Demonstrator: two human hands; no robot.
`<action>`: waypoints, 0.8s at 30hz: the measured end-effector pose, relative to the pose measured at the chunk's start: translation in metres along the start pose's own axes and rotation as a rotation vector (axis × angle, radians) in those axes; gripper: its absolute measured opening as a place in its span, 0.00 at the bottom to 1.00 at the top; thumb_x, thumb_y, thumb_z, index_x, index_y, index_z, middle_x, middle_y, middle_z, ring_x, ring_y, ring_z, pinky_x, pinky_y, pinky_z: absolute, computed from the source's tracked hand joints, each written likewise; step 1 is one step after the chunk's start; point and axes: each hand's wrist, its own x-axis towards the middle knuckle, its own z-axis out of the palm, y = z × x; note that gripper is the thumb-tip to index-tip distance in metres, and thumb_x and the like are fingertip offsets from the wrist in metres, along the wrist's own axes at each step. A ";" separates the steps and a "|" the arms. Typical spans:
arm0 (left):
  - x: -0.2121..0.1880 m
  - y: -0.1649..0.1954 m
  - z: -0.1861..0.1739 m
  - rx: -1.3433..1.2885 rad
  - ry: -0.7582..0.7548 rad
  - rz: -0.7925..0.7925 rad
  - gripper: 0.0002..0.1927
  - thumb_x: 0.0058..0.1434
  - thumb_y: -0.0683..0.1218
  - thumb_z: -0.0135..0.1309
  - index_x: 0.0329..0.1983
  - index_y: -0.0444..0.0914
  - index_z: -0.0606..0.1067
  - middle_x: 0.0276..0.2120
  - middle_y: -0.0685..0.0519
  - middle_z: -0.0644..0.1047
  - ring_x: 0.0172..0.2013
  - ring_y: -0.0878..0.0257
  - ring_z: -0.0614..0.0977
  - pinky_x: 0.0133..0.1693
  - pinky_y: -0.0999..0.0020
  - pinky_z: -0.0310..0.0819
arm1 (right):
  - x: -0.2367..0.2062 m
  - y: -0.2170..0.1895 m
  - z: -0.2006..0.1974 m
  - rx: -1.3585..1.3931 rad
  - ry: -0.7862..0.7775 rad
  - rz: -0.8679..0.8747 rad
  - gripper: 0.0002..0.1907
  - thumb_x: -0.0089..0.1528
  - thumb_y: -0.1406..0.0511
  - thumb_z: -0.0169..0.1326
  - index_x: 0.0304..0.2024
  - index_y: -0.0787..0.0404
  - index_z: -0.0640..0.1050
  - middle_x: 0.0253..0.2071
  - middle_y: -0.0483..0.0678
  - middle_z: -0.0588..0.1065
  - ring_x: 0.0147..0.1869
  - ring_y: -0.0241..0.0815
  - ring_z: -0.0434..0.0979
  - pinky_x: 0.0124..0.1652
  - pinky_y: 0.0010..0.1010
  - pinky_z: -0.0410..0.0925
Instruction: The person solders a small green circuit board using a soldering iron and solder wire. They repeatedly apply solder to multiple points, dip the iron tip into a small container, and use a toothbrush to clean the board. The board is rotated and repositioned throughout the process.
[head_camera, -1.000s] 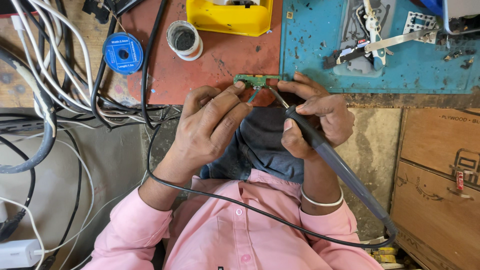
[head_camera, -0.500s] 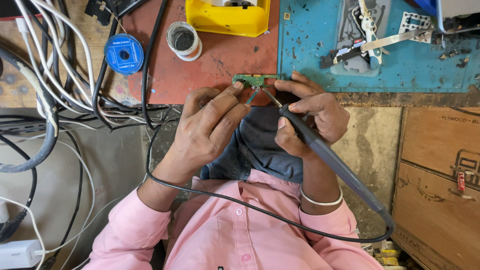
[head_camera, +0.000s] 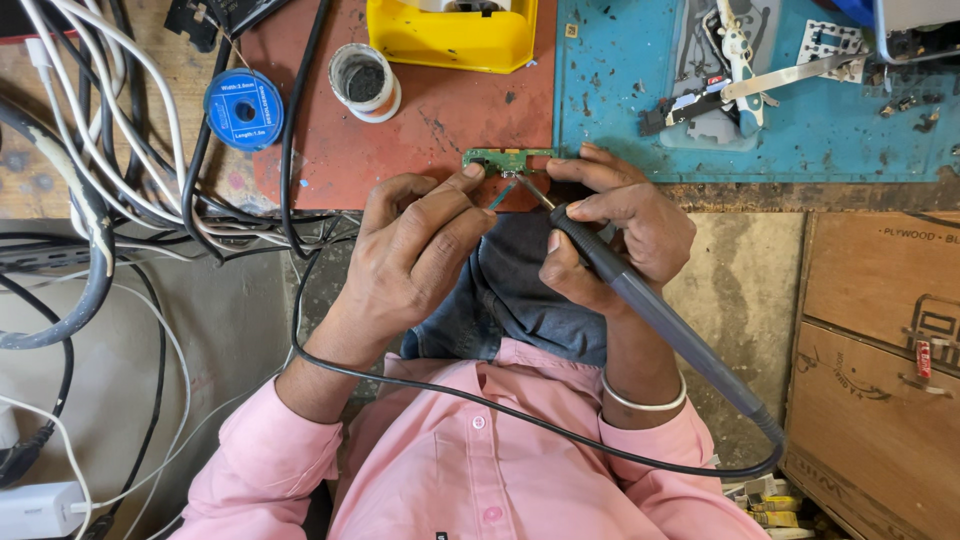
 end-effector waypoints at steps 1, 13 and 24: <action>0.000 0.000 0.000 -0.006 0.001 0.002 0.17 0.66 0.38 0.66 0.55 0.39 0.75 0.59 0.49 0.74 0.53 0.54 0.80 0.59 0.59 0.73 | 0.000 0.000 0.000 0.008 -0.007 -0.002 0.23 0.61 0.53 0.65 0.43 0.62 0.72 0.41 0.56 0.81 0.54 0.47 0.85 0.68 0.45 0.68; -0.001 0.000 0.003 0.011 0.017 -0.015 0.17 0.64 0.37 0.68 0.54 0.39 0.76 0.60 0.50 0.74 0.51 0.55 0.79 0.59 0.60 0.73 | 0.000 0.001 -0.001 0.004 -0.004 -0.014 0.21 0.61 0.55 0.66 0.42 0.62 0.72 0.38 0.53 0.81 0.54 0.50 0.85 0.67 0.47 0.69; 0.002 0.003 0.002 0.017 0.028 -0.052 0.19 0.61 0.36 0.68 0.53 0.39 0.76 0.59 0.51 0.74 0.50 0.54 0.78 0.55 0.62 0.74 | 0.001 -0.002 0.001 -0.037 0.025 -0.026 0.15 0.64 0.60 0.61 0.42 0.62 0.70 0.36 0.53 0.79 0.54 0.49 0.85 0.66 0.47 0.72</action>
